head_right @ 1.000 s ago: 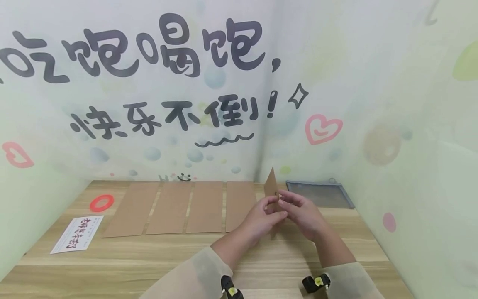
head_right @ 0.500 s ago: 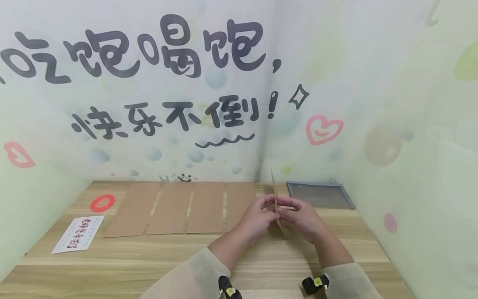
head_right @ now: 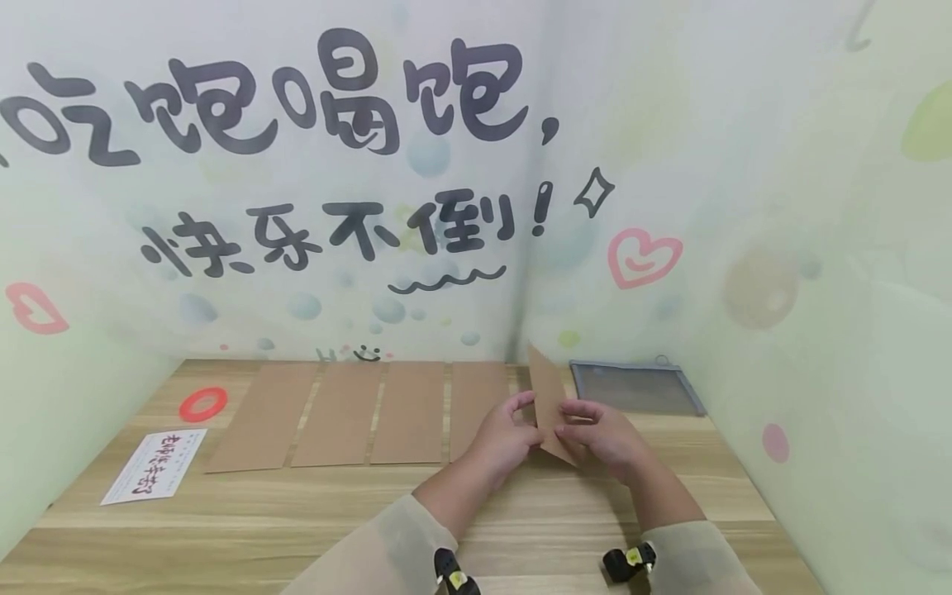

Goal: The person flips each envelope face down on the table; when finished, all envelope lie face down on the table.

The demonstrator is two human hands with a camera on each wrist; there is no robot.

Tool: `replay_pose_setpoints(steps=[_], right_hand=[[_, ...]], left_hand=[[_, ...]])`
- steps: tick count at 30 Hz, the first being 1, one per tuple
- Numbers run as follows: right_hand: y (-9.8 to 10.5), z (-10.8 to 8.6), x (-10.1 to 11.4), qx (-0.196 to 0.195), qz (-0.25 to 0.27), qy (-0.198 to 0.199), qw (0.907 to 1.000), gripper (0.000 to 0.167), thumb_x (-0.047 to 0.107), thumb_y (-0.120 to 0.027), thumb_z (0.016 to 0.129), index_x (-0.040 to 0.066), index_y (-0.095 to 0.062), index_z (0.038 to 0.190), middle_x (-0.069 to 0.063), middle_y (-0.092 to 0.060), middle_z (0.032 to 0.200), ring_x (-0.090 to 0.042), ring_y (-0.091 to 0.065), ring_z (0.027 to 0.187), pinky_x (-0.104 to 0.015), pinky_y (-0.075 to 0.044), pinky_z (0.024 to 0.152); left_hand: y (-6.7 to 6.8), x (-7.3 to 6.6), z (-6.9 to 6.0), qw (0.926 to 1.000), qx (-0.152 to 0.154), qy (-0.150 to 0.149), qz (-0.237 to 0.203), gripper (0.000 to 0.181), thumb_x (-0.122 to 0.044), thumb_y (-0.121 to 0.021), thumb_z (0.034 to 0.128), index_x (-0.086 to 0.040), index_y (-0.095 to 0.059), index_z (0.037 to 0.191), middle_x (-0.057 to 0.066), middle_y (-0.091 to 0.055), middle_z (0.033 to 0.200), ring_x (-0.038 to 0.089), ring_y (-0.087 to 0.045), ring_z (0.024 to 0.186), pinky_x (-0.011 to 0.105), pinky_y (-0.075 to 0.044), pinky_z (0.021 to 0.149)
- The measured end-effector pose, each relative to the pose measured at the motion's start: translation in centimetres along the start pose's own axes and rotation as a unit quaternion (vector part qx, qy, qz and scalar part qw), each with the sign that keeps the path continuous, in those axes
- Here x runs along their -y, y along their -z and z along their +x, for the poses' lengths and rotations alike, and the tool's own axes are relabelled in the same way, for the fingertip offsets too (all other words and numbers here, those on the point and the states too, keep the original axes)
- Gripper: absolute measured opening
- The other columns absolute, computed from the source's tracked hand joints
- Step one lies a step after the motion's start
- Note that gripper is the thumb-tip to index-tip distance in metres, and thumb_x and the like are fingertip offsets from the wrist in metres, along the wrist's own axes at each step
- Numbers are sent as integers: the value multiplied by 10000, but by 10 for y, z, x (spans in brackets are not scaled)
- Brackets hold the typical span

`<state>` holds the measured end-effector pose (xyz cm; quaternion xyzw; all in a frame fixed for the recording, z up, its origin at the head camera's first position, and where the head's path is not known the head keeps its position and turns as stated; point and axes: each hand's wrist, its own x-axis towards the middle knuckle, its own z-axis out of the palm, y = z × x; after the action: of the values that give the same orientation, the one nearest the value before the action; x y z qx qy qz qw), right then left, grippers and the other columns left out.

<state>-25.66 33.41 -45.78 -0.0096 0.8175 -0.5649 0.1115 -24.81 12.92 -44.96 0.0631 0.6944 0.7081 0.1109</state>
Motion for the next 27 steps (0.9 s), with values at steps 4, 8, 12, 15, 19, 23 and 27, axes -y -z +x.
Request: replay_pose_setpoints(steps=[4,8,12,15,19,23,27], right_hand=[[3,-1,0,-155,-149,-121,9997,637,201,-762,992,-29,-529,1539,-209,-568,1584,-221,-599,1361,-125,-522,917],[9,-1,-2,-231,-217,-234,9992,612,198,-740,1008,-25,-531,1538,-202,-595,1560,-112,-624,1274,-124,-518,913],[14,0,-6,-236,-239,-275,9991,590,187,-702,1032,-32,-514,1547,-220,-583,1566,-143,-610,1314,-122,-513,922],[16,-1,-8,-234,-339,-291,9987,586,212,-686,1046,-28,-511,1551,-220,-577,1572,-203,-578,1375,-122,-504,929],[18,-1,-10,-270,-405,-293,9984,569,220,-681,1049,-22,-527,1541,-215,-587,1563,-226,-573,1386,-116,-497,926],[19,-1,-8,-288,-436,-275,9983,567,233,-667,1059,-16,-522,1547,-213,-565,1585,-227,-578,1386,-132,-506,943],[17,-1,2,-298,-206,-46,9993,569,224,-624,1084,-30,-478,1572,-237,-510,1624,-265,-577,1426,-270,-562,1082]], left_hand=[[3,4,1,9992,-210,-78,335,702,91,-684,823,-98,-595,1493,106,-514,1598,215,-671,1210,250,-572,765],[4,6,0,9982,-221,-22,554,712,94,-681,824,-78,-581,1507,133,-489,1604,219,-665,1203,242,-555,724],[4,6,-1,9970,-157,153,739,734,66,-687,837,-88,-551,1542,167,-597,1507,249,-653,1240,260,-557,742],[4,7,0,9962,-150,235,823,718,40,-698,863,-96,-544,1551,181,-641,1456,291,-633,1306,302,-589,818],[4,7,0,9960,-133,247,849,691,26,-700,886,-71,-538,1551,185,-623,1498,319,-594,1387,376,-598,982],[7,8,-1,9957,-65,250,893,694,3,-703,892,-61,-527,1560,187,-589,1556,337,-561,1447,454,-542,1135],[19,4,-3,9935,-69,112,1129,661,-108,-722,921,-95,-541,1557,179,-587,1566,346,-550,1475,510,-479,1210]])
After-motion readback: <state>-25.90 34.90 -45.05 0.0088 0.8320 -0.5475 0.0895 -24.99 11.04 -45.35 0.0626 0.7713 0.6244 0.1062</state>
